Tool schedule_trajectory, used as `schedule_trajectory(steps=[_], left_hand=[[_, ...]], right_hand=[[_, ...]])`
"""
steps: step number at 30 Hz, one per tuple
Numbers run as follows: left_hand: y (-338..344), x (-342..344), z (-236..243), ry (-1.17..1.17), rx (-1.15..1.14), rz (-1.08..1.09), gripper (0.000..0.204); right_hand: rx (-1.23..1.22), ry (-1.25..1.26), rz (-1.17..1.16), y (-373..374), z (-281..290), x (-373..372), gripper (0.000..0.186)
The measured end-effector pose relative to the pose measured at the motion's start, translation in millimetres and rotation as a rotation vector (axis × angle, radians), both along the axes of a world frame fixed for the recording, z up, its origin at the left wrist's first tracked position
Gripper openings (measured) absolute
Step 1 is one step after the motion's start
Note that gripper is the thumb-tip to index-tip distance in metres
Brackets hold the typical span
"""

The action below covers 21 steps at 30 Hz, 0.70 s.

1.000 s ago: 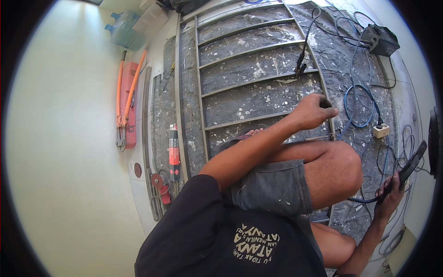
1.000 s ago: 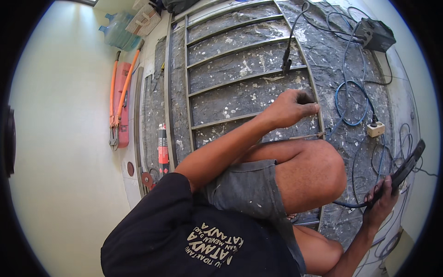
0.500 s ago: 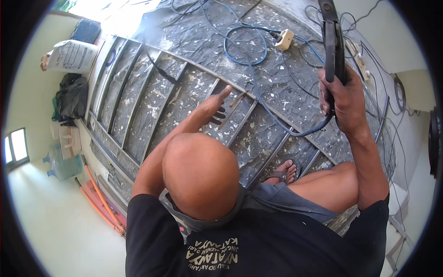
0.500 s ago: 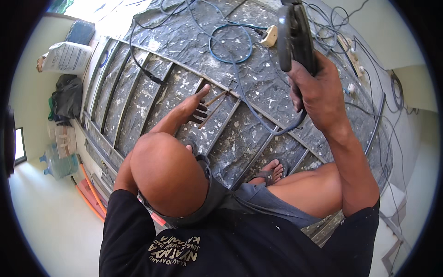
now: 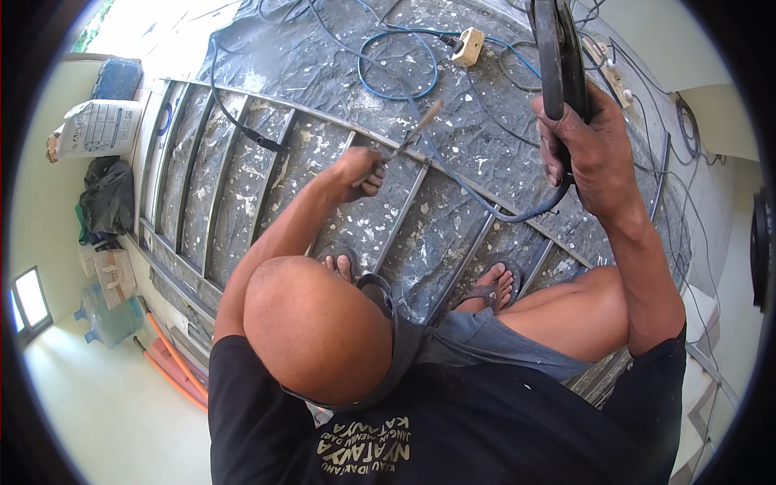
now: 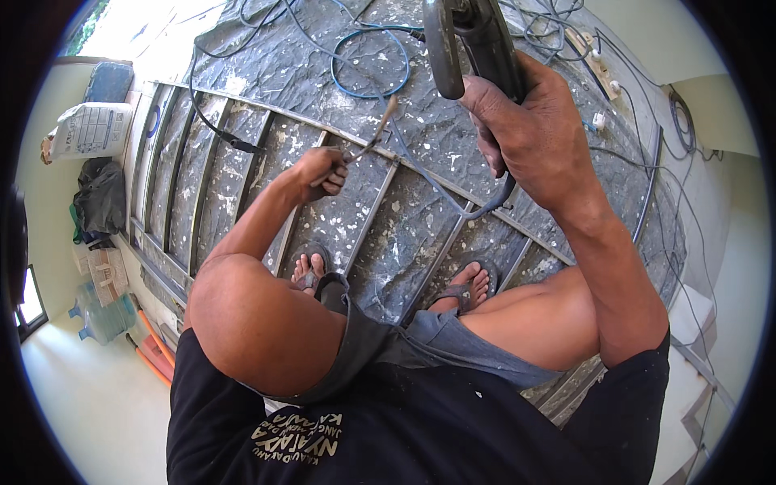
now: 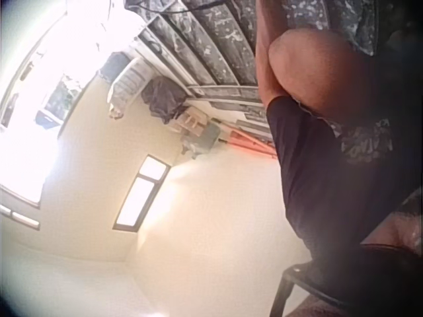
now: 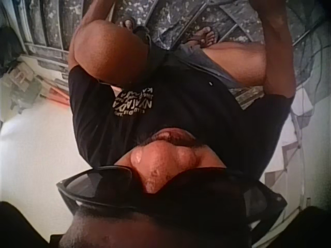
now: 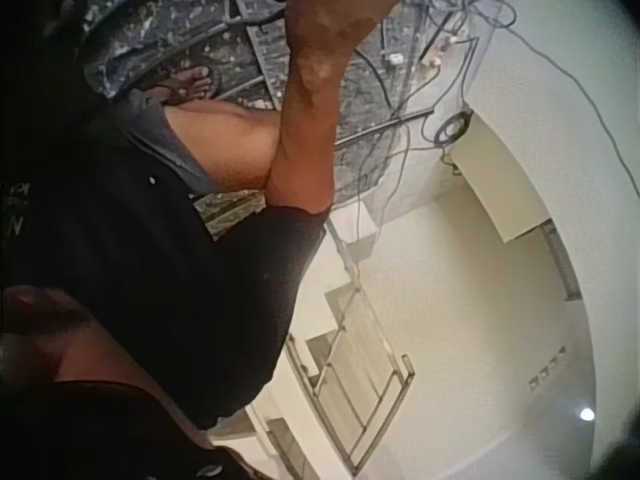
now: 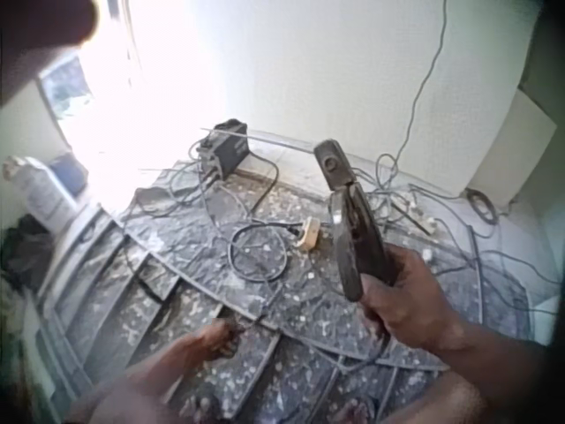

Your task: Welding metal bars onto a frame on the floor.

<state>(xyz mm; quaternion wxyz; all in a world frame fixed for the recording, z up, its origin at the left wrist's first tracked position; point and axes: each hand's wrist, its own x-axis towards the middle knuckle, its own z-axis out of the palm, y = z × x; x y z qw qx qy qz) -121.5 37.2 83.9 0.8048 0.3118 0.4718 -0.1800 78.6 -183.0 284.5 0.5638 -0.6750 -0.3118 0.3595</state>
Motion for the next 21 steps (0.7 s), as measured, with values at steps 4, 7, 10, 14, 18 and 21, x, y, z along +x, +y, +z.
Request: schedule_trajectory(steps=[4, 7, 10, 14, 18, 21], left_hand=[[27, -19, 31, -0.231, -0.137, 0.002, 0.005], [29, -38, 53, -0.284, 0.202, -0.049, 0.005], [23, -66, 68, -0.279, 0.350, 0.030, 0.007], [14, -104, 82, -0.201, 0.493, 0.129, 0.007], [5, -131, 110, -0.111, 0.530, 0.208, 0.006], [3, -136, 140, 0.003, 0.579, 0.301, 0.007]], right_hand=[[-0.011, -0.012, 0.009, 2, -1, 1, 0.024], [-0.025, 0.006, 0.002, 6, -1, 1, 0.024], [-0.023, 0.011, -0.028, 10, -3, 1, 0.025], [-0.088, -0.019, -0.069, 18, -8, 5, 0.029], [-0.195, -0.064, -0.119, 30, -14, 6, 0.031], [-0.288, -0.111, -0.134, 44, -14, 8, 0.027]])
